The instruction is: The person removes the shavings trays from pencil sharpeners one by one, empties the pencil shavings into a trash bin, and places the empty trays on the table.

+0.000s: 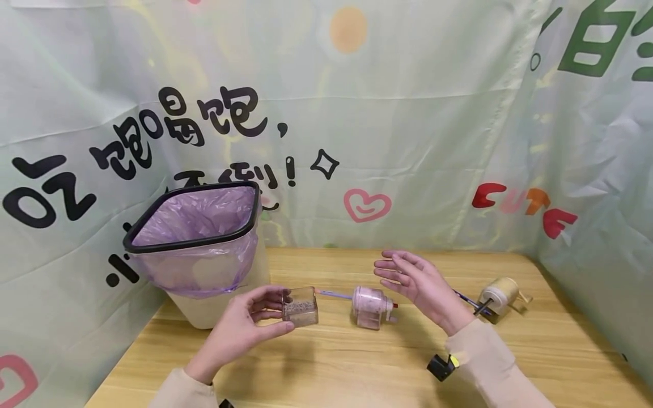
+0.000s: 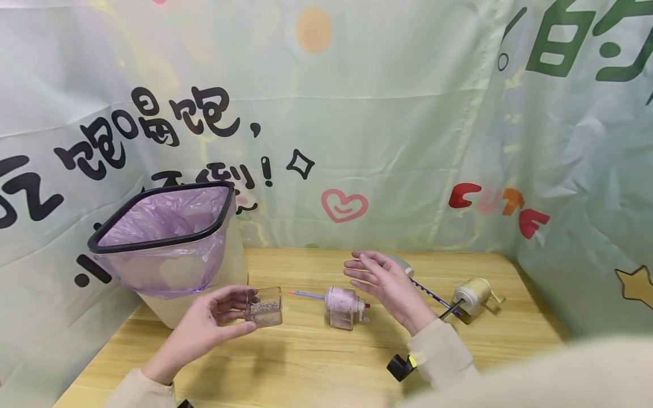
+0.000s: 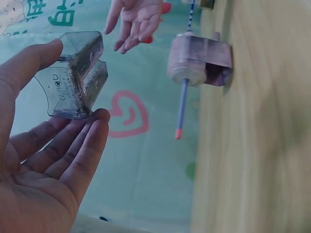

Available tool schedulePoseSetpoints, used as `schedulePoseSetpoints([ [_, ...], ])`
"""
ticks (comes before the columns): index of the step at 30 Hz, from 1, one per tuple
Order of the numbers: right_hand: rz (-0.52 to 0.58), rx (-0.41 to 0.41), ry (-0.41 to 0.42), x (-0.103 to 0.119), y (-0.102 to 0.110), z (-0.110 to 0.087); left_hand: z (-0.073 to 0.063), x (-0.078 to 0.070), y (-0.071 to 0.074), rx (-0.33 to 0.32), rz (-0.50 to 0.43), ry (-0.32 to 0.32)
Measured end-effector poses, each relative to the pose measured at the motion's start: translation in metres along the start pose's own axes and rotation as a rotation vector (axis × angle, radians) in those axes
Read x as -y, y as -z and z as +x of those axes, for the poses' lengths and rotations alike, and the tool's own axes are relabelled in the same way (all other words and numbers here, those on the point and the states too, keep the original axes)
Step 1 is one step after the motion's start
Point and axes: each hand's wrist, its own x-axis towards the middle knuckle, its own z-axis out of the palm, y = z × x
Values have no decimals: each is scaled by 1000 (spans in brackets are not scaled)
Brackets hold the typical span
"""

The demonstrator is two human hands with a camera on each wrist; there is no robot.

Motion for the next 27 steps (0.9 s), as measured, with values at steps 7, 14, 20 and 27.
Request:
schedulePoseSetpoints([
  [7, 61, 25, 17, 6, -10, 5, 0, -13, 12, -52, 27, -53],
  [14, 136, 50, 16, 12, -19, 9, 0, -27, 27, -113, 62, -134],
  [20, 159, 78, 24, 16, -27, 13, -3, -43, 43, -150, 88, -155],
  [27, 159, 90, 19, 19, -42, 23, -5, -62, 58, -197, 85, -184],
])
